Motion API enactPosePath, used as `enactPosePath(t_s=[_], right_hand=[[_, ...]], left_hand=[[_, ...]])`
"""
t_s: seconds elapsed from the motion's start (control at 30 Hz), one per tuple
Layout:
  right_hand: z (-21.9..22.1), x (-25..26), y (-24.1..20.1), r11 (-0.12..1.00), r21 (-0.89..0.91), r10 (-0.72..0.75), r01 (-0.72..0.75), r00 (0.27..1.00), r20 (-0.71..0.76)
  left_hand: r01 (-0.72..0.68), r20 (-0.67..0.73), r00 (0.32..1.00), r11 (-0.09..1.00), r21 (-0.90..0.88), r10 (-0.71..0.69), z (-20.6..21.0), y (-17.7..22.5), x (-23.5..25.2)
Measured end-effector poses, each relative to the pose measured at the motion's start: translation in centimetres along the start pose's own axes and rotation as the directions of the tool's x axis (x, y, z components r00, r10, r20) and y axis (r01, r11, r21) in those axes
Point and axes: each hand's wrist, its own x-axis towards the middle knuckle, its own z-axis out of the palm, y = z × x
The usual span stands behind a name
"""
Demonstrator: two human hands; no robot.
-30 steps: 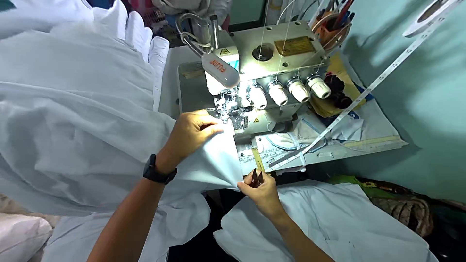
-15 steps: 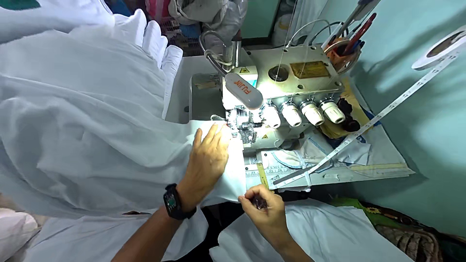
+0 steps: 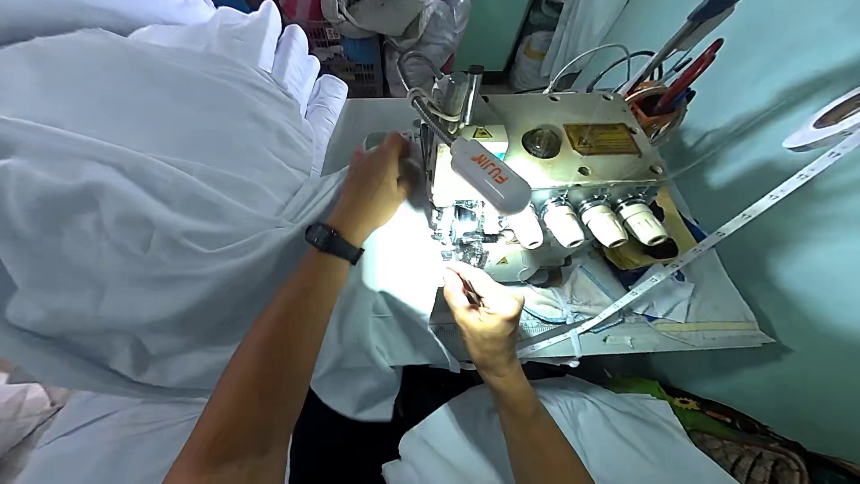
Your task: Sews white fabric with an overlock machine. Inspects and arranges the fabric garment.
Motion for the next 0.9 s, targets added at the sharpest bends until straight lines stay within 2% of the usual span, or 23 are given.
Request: enactPosePath(t_s=[0.1,0.2,0.27,0.33,0.37,0.47,0.57,0.67,0.73,0.8,0.9], right_hand=[[0.3,-0.3,0.0,0.999,-0.031,-0.021,0.021,1.0,-0.012],[-0.4,-1.5,-0.4,0.991,0.133,-0.016,0.009,0.999,0.05],[-1.2,-2.7,-0.4,0.968,0.25,-0.02,-0.013,0.992,0.127],[-1.9,-4.2,0.4,0.966,0.254,-0.006,-0.045,0.981,0.195],[-2.2,-4.8,0.9,0.968,0.241,0.011,-0.068,0.973,0.231],[-2.7,-5.4,1.3,0.972,0.222,0.016,-0.073,0.968,0.249],[-3.0,-4.7,0.3,0.977,0.212,-0.01,-0.041,0.972,0.234],[-2.8,-4.3,-1.4,0.99,0.12,-0.107,0.073,0.946,0.305],[-2.6,-4.7,-2.5,0.978,0.154,-0.187,0.143,0.926,0.328],[-2.2,-5.4,-3.0,0.95,0.2,-0.293,0.241,0.908,0.299],[-1.7,-6.2,-3.6,0.907,0.175,-0.415,0.383,0.884,0.217]], left_hand=[[0.104,-0.063,0.992,0.991,-0.082,-0.11,0.1,-1.7,1.7],[0.171,-0.158,0.964,0.953,-0.251,-0.214,0.4,-3.4,2.0],[0.152,-0.199,0.951,0.92,-0.36,-0.235,-0.4,-3.9,0.9],[0.09,-0.229,0.95,0.887,-0.454,-0.213,-2.3,-2.9,-2.0],[0.028,-0.241,0.958,0.888,-0.46,-0.155,-3.4,-2.1,-4.0],[-0.24,-0.272,0.948,0.932,-0.27,0.165,-5.2,-0.4,-11.3],[-0.431,-0.279,0.88,0.894,-0.122,0.386,-4.1,-0.5,-17.0],[-0.478,-0.304,0.848,0.874,-0.082,0.435,-2.4,-0.7,-21.2],[-0.47,-0.334,0.835,0.882,-0.022,0.437,-1.7,-0.2,-23.4],[-0.458,-0.359,0.825,0.888,0.027,0.437,-1.2,0.4,-24.8],[-0.419,-0.394,0.829,0.907,0.033,0.397,-0.7,0.8,-26.4]])
